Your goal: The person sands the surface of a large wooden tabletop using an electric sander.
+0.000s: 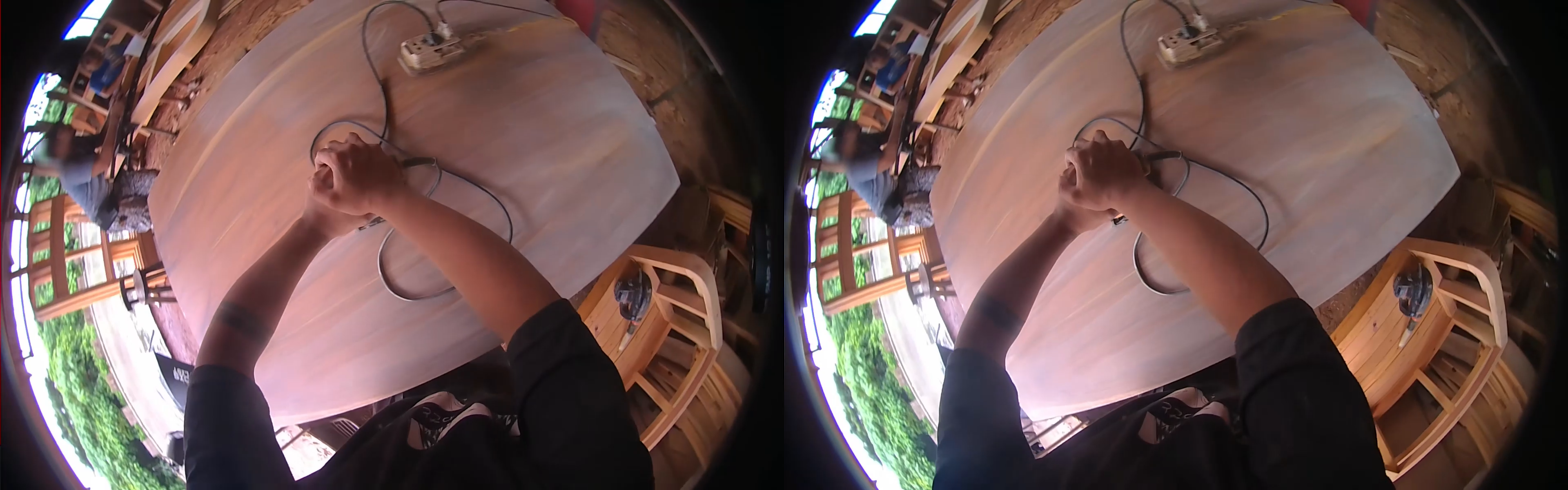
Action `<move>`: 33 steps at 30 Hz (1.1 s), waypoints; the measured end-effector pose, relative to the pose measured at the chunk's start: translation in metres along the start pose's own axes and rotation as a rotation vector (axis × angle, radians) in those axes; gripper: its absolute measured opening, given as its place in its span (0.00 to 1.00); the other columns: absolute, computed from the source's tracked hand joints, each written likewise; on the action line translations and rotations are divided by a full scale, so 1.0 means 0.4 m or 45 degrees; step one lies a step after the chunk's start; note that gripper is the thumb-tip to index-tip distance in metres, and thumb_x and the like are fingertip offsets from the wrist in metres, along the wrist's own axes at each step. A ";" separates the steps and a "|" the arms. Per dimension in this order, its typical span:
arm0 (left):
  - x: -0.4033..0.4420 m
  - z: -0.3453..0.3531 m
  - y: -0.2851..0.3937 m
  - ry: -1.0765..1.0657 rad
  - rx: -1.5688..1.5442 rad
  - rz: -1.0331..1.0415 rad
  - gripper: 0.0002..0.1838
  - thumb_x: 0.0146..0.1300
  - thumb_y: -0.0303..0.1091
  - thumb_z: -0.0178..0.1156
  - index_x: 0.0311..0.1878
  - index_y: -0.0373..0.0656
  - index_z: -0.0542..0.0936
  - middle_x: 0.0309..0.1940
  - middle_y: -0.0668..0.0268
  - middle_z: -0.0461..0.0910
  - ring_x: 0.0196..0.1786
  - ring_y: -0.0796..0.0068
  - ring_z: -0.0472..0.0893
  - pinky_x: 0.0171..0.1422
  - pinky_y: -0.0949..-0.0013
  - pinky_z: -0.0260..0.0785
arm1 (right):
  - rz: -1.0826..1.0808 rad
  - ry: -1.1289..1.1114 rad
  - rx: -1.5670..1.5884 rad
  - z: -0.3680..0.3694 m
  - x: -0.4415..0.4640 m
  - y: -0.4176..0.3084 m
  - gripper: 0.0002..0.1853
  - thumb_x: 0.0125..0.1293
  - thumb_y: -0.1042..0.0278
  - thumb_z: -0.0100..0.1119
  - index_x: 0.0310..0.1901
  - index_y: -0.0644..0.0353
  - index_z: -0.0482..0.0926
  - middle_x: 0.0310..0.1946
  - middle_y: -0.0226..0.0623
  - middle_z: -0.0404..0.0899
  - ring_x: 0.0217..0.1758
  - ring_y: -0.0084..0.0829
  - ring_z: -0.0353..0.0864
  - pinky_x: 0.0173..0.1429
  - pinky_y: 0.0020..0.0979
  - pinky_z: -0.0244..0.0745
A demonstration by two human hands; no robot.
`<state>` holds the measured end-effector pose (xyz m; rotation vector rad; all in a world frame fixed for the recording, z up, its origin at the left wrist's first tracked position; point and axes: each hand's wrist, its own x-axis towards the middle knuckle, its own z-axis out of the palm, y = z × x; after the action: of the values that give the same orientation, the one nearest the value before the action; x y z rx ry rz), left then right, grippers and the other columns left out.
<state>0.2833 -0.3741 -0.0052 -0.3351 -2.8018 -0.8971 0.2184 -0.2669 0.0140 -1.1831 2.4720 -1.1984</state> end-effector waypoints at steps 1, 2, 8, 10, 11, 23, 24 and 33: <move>0.030 0.011 0.011 0.018 -0.025 0.044 0.24 0.42 0.36 0.77 0.46 0.46 0.82 0.47 0.64 0.82 0.50 0.63 0.81 0.52 0.60 0.74 | -0.016 0.038 -0.027 -0.017 0.005 0.023 0.16 0.61 0.52 0.55 0.40 0.54 0.84 0.43 0.34 0.85 0.53 0.40 0.81 0.55 0.44 0.81; 0.057 0.020 0.023 0.041 -0.051 0.086 0.24 0.43 0.36 0.77 0.46 0.46 0.82 0.47 0.64 0.82 0.49 0.63 0.81 0.52 0.60 0.74 | -0.025 0.050 -0.042 -0.036 0.011 0.049 0.16 0.61 0.52 0.55 0.40 0.54 0.84 0.42 0.33 0.85 0.53 0.40 0.81 0.55 0.44 0.80; 0.165 0.088 0.062 0.017 -0.050 -0.051 0.24 0.43 0.37 0.77 0.46 0.46 0.82 0.46 0.64 0.83 0.50 0.63 0.82 0.50 0.60 0.75 | -0.019 0.104 -0.026 -0.136 0.015 0.149 0.15 0.60 0.50 0.59 0.37 0.52 0.84 0.41 0.33 0.85 0.53 0.40 0.82 0.55 0.43 0.80; 0.220 0.116 0.082 0.035 -0.081 -0.013 0.24 0.43 0.36 0.77 0.46 0.46 0.82 0.46 0.63 0.83 0.50 0.63 0.82 0.51 0.60 0.75 | -0.028 0.136 -0.052 -0.170 0.017 0.190 0.15 0.60 0.50 0.60 0.36 0.53 0.84 0.40 0.33 0.85 0.52 0.40 0.82 0.55 0.44 0.79; 0.247 0.123 0.097 0.052 -0.080 0.016 0.24 0.43 0.36 0.77 0.46 0.46 0.82 0.46 0.63 0.83 0.50 0.62 0.82 0.51 0.60 0.75 | -0.011 0.113 -0.053 -0.187 0.022 0.213 0.15 0.60 0.50 0.59 0.37 0.53 0.84 0.41 0.33 0.85 0.52 0.41 0.82 0.55 0.44 0.79; 0.564 0.307 0.136 -0.016 0.121 0.038 0.26 0.43 0.38 0.76 0.48 0.46 0.80 0.49 0.62 0.80 0.54 0.61 0.79 0.56 0.57 0.72 | -0.033 0.016 -0.062 -0.457 0.085 0.485 0.16 0.61 0.51 0.56 0.40 0.54 0.84 0.41 0.36 0.85 0.52 0.42 0.82 0.57 0.43 0.79; 0.592 0.320 0.148 -0.006 0.180 0.075 0.26 0.43 0.38 0.76 0.48 0.46 0.80 0.49 0.62 0.80 0.54 0.61 0.79 0.55 0.57 0.73 | -0.021 0.024 -0.072 -0.472 0.092 0.512 0.17 0.61 0.51 0.56 0.40 0.54 0.84 0.41 0.37 0.86 0.52 0.42 0.82 0.56 0.43 0.79; 0.830 0.447 0.250 0.104 -0.022 0.046 0.24 0.41 0.43 0.78 0.43 0.49 0.82 0.39 0.66 0.84 0.43 0.63 0.84 0.46 0.61 0.76 | 0.005 0.154 -0.106 -0.656 0.091 0.717 0.16 0.62 0.50 0.56 0.39 0.54 0.83 0.39 0.38 0.86 0.51 0.42 0.83 0.54 0.44 0.80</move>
<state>-0.0262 -0.1370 -0.0146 -0.3428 -2.7063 -0.9065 -0.0908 -0.0296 -0.0090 -1.1580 2.6351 -1.2106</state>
